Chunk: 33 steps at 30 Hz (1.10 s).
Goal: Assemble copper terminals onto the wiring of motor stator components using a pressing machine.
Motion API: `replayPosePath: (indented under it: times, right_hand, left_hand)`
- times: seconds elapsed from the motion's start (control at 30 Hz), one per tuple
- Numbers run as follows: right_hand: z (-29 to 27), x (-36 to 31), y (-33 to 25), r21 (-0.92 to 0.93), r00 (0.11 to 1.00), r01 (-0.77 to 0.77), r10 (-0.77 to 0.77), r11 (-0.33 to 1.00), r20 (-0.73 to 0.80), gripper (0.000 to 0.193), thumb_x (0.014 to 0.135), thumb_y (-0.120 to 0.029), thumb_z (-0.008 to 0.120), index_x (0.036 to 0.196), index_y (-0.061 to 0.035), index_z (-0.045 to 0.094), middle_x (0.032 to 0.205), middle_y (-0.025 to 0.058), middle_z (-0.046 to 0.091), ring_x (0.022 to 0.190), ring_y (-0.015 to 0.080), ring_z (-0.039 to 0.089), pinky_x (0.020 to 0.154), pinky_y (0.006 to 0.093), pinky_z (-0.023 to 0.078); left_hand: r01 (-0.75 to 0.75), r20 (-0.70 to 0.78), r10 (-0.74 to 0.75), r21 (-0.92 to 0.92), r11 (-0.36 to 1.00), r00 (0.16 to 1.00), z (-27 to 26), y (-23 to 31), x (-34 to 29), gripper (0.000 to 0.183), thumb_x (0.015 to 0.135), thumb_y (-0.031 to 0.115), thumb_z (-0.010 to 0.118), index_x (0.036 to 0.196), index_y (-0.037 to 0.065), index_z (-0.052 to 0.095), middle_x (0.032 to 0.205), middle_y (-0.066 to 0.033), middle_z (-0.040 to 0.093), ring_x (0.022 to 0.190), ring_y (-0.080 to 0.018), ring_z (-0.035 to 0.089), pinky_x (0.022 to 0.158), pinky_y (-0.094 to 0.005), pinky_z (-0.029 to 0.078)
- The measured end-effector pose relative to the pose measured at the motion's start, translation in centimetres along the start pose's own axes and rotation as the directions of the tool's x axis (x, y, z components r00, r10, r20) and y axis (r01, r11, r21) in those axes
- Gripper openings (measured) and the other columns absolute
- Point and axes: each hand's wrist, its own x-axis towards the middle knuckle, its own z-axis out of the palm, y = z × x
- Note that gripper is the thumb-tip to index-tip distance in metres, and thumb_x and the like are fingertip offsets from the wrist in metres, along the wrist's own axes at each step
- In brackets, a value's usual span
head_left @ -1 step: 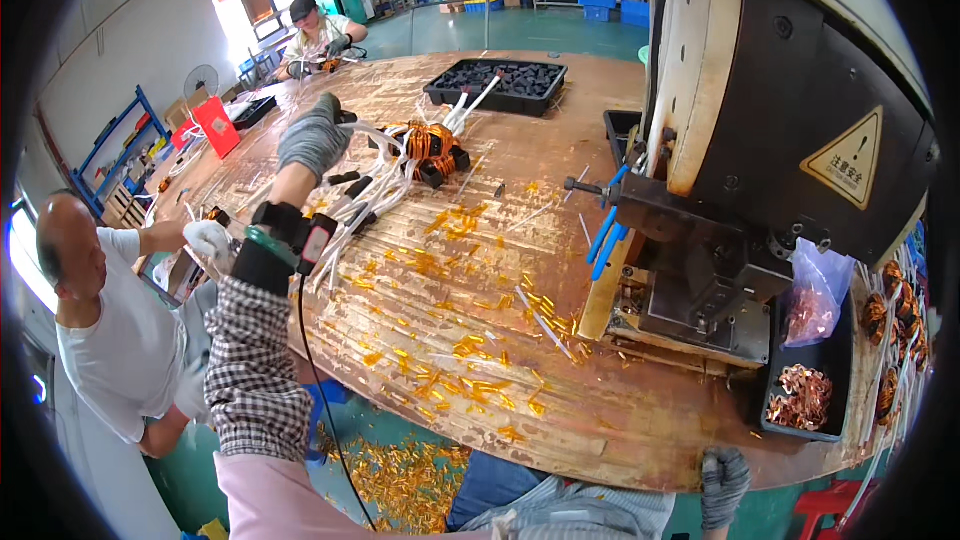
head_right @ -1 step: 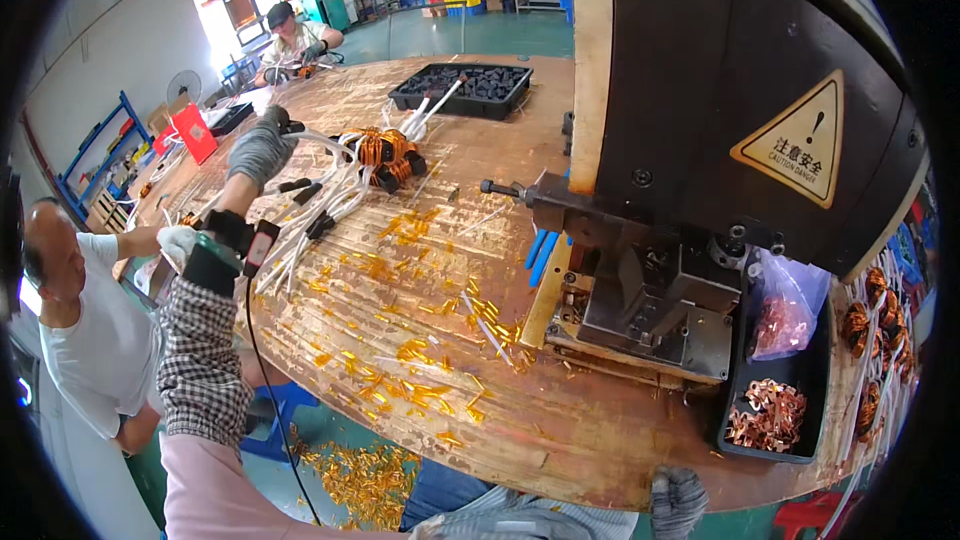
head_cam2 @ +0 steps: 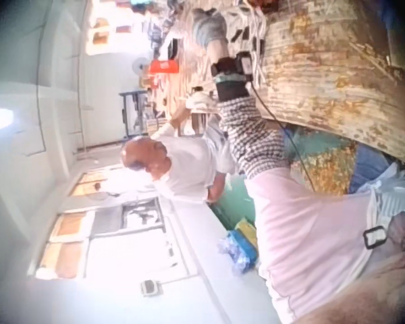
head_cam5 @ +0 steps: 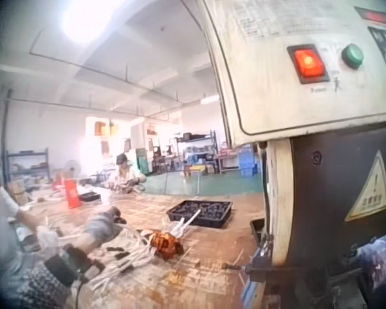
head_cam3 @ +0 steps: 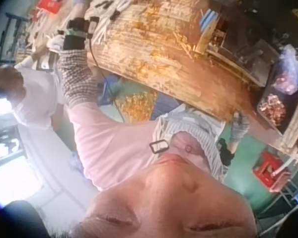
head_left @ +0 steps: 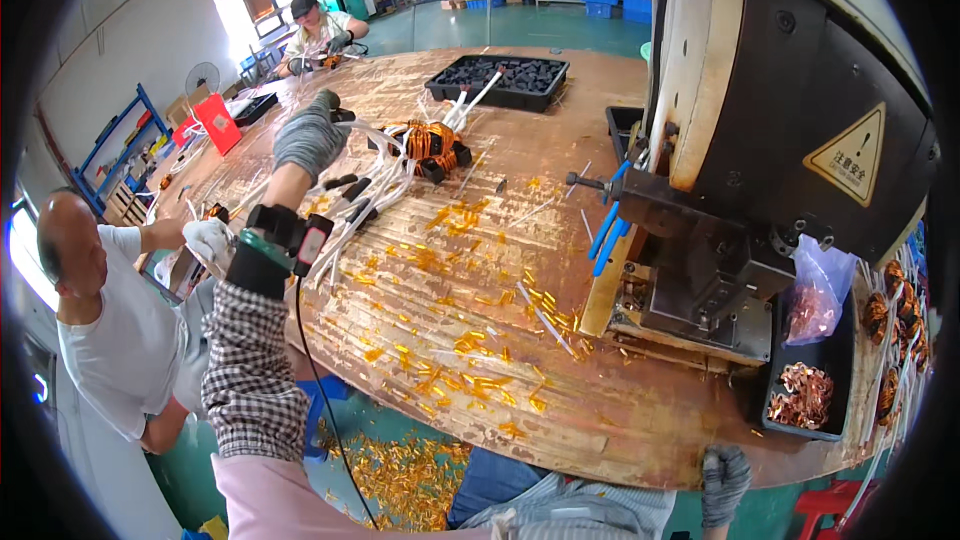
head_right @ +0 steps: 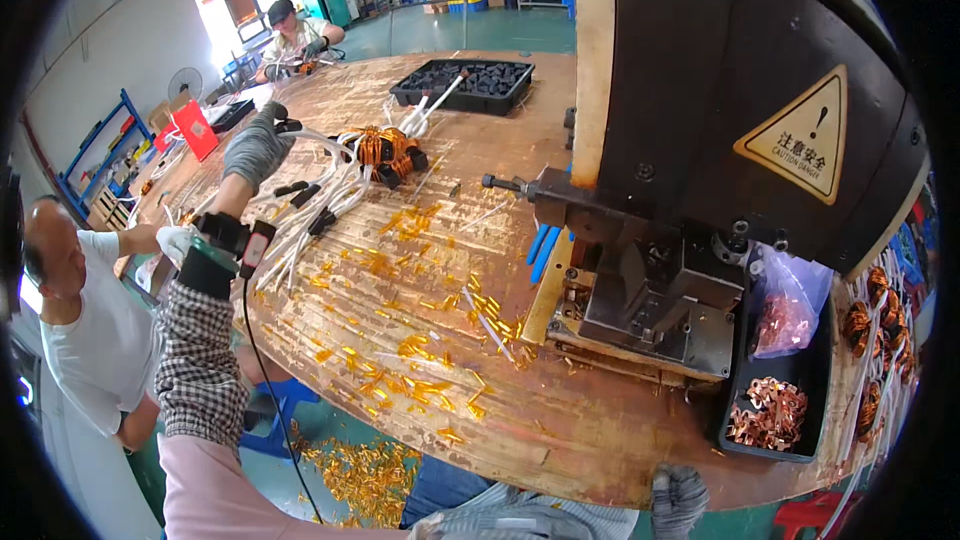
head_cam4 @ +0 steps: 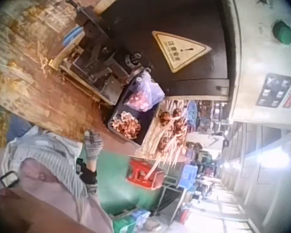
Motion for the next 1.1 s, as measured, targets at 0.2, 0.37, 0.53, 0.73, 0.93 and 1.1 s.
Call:
replayPosePath:
  times: [0.2, 0.37, 0.53, 0.73, 0.93, 1.1]
  right_hand:
    - [0.7, 0.2, -0.3, 0.025, 0.999, 0.040, -0.039, 0.999, -0.037, 0.007, 0.081, -0.010, 0.059, 0.082, -0.0028, 0.060, 0.076, 0.0086, 0.058, 0.072, 0.0198, 0.055, 0.070, 0.0308, 0.045]
    - [0.8, 0.3, -1.1, 0.025, 0.996, 0.058, -0.056, 0.998, -0.074, 0.007, 0.082, -0.008, 0.058, 0.084, -0.0021, 0.060, 0.079, 0.0098, 0.060, 0.074, 0.0205, 0.057, 0.073, 0.0304, 0.045]
    - [1.1, 0.5, -0.2, -0.031, 0.993, 0.105, -0.106, 0.994, -0.050, 0.008, 0.083, -0.008, 0.058, 0.087, -0.0016, 0.060, 0.080, 0.0101, 0.060, 0.074, 0.0211, 0.057, 0.073, 0.0314, 0.046]
    - [1.1, 0.3, -0.4, -0.059, 0.988, 0.067, -0.074, 0.996, -0.135, 0.008, 0.083, -0.008, 0.059, 0.087, -0.0015, 0.061, 0.082, 0.0097, 0.061, 0.075, 0.0210, 0.058, 0.073, 0.0314, 0.047]
    - [1.4, 0.3, -0.8, -0.075, 0.989, 0.087, -0.095, 0.993, -0.113, 0.009, 0.081, -0.009, 0.060, 0.087, -0.0023, 0.061, 0.082, 0.0108, 0.062, 0.076, 0.0229, 0.058, 0.073, 0.0326, 0.047]
    - [1.6, 0.0, -1.2, -0.198, 0.983, 0.077, -0.107, 0.977, -0.147, 0.009, 0.079, -0.010, 0.060, 0.085, -0.0030, 0.061, 0.080, 0.0126, 0.061, 0.074, 0.0277, 0.059, 0.071, 0.0352, 0.047]
  left_hand:
    - [0.079, 0.099, -0.051, -0.311, 0.947, 0.994, 4.0, -7.4, -9.7, 0.038, 0.078, 0.027, 0.066, 0.109, 0.009, 0.053, 0.091, -0.0150, 0.065, 0.087, -0.0317, 0.062, 0.072, -0.0373, 0.048]
    - [0.152, 0.218, -0.110, -0.185, 0.971, 0.970, 3.8, -5.1, -18.4, 0.032, 0.077, 0.010, 0.064, 0.108, 0.004, 0.055, 0.092, -0.0126, 0.065, 0.080, -0.0170, 0.064, 0.069, -0.0288, 0.048]
    - [-0.401, 0.788, 0.092, 0.205, 0.893, 0.608, -4.1, -5.5, -17.9, 0.066, 0.070, 0.047, 0.067, 0.122, 0.011, 0.049, 0.112, -0.0206, 0.054, 0.103, -0.0362, 0.053, 0.086, -0.0425, 0.044]
    - [-0.437, 0.486, 0.415, -0.075, 0.897, 0.769, -3.3, 3.6, -11.1, 0.061, 0.082, 0.049, 0.053, 0.121, 0.003, 0.048, 0.097, -0.0216, 0.058, 0.094, -0.0356, 0.055, 0.082, -0.0427, 0.044]
    - [-0.260, 0.589, 0.075, 0.237, 0.936, 0.805, 10.2, 8.1, -8.9, 0.085, 0.078, 0.059, 0.052, 0.139, 0.007, 0.025, 0.128, -0.0259, 0.043, 0.115, -0.0355, 0.047, 0.099, -0.0454, 0.033]
    - [-0.187, 0.555, 0.014, 0.256, 0.949, 0.832, 14.6, 9.4, -8.3, 0.090, 0.076, 0.057, 0.056, 0.142, 0.011, 0.016, 0.117, -0.0197, 0.055, 0.107, -0.0325, 0.054, 0.102, -0.0505, 0.027]
